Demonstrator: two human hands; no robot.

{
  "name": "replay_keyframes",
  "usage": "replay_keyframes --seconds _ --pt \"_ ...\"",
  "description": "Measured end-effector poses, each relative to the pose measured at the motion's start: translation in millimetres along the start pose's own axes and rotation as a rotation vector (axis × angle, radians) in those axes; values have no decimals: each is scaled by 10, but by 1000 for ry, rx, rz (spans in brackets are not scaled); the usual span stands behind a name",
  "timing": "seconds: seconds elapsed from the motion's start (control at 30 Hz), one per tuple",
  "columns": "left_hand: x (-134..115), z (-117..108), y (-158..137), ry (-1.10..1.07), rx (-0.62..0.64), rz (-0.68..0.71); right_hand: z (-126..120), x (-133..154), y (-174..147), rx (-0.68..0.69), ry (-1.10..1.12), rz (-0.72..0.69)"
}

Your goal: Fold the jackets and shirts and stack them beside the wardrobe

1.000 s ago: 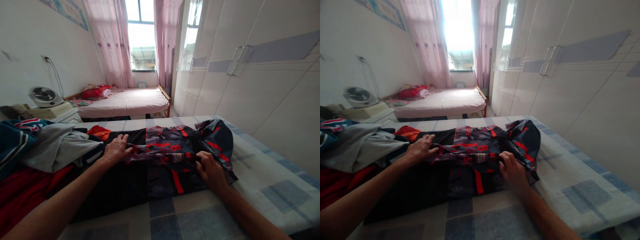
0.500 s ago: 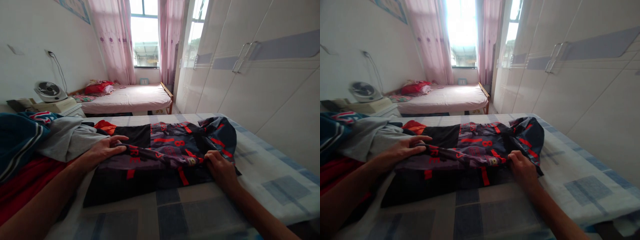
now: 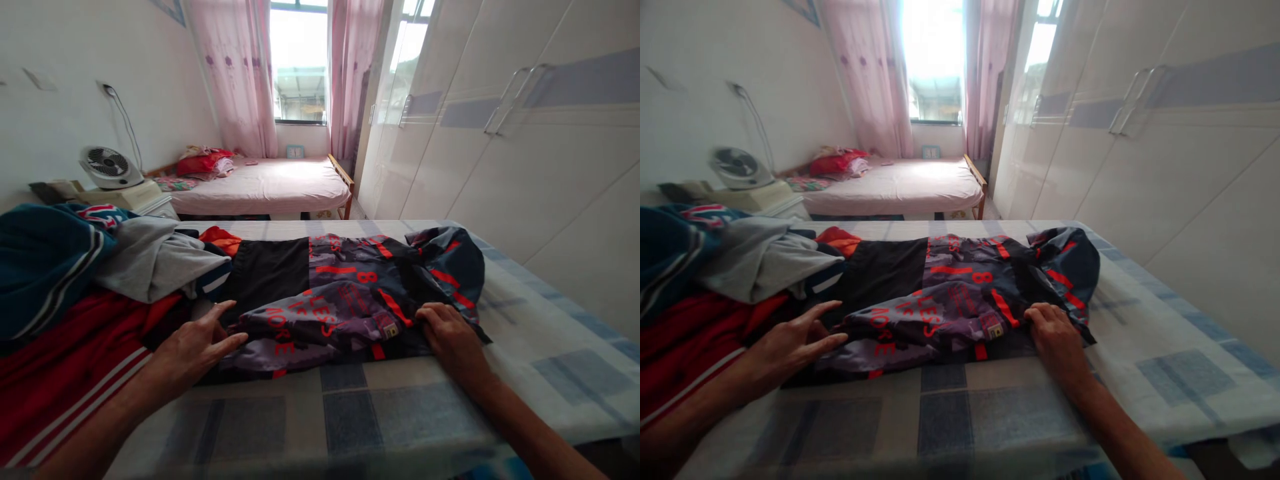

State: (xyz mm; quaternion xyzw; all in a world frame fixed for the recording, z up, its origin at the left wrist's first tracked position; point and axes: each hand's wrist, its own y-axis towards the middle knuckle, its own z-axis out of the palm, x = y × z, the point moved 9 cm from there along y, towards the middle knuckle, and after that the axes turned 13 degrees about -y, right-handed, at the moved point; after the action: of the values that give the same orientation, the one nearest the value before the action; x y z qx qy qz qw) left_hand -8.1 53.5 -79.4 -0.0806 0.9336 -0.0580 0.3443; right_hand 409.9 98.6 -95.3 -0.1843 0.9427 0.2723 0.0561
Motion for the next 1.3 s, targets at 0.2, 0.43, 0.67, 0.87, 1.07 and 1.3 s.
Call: replay_keyframes --seconds 0.2,0.43,0.67,0.87,1.07,1.3 --pt "37 75 -20 35 -73 35 35 -38 -14 -5 63 25" --pt "-512 -301 -54 -529 -336 276 0 -52 -8 -35 73 46" --pt "-350 -389 -103 -668 -405 306 -69 -24 -23 -78 42 21" --pt "161 -31 -9 -547 -271 144 -146 17 12 -123 2 -21" --pt "-359 38 -221 98 -350 667 -210 274 -5 -40 165 -135" --pt "-349 -143 403 111 -154 494 -82 -105 678 153 285 3"
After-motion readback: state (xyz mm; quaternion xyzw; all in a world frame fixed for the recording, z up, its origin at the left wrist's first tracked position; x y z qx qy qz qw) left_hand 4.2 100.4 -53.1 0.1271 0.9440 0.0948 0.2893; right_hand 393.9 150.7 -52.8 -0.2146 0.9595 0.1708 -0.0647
